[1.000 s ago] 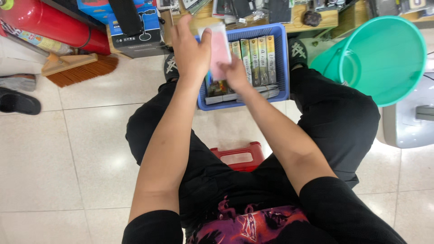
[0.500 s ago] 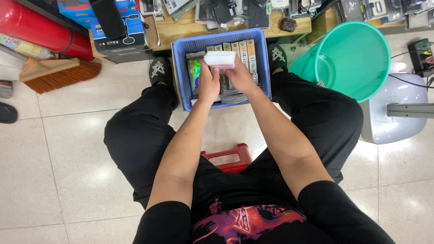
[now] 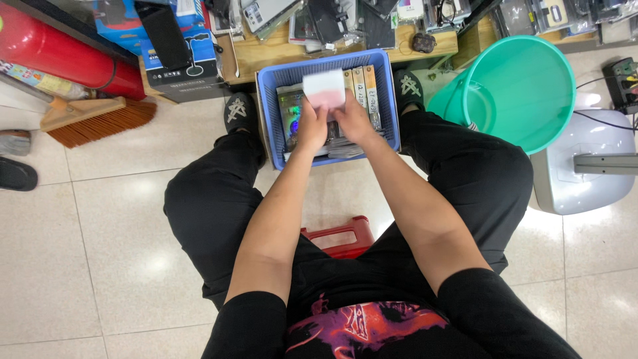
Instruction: The person sits on a low stool and sorts through a blue basket of packaged screen protectors. They pick up black and orange packages, turn them over to view both sides, and place them back into the basket. They also handle a stack of white and pink packets, fanning them out before returning them to the basket.
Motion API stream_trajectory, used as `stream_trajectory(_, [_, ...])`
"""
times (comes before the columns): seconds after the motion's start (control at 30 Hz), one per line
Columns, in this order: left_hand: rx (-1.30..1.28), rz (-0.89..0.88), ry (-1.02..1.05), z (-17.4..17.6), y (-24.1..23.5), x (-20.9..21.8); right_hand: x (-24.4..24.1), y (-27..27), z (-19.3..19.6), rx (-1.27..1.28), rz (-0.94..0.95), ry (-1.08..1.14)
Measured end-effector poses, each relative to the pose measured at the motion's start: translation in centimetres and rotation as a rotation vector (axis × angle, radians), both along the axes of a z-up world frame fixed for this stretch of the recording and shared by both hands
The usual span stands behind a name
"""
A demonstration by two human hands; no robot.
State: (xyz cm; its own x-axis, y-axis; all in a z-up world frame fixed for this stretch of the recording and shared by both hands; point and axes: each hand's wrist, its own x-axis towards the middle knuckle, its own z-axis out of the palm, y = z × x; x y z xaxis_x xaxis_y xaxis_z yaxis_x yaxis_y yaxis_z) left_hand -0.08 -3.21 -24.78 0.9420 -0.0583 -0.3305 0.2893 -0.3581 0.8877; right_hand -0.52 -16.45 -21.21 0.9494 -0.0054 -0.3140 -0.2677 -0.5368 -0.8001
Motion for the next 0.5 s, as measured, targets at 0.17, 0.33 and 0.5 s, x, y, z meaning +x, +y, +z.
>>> stream_trajectory(0.17, [-0.161,0.079,-0.193,12.4,1.1,2.8,2.8,0.4,10.5,0.264,0.068,-0.185])
stream_trajectory(0.33, [-0.577,-0.005,-0.397,22.8,2.5,2.2,0.4,-0.6,21.6,0.684,0.122,-0.196])
stream_trajectory(0.5, [-1.085,-0.034,0.069,23.8,3.5,-1.2,-4.7,1.2,24.4,0.906,0.083,-0.066])
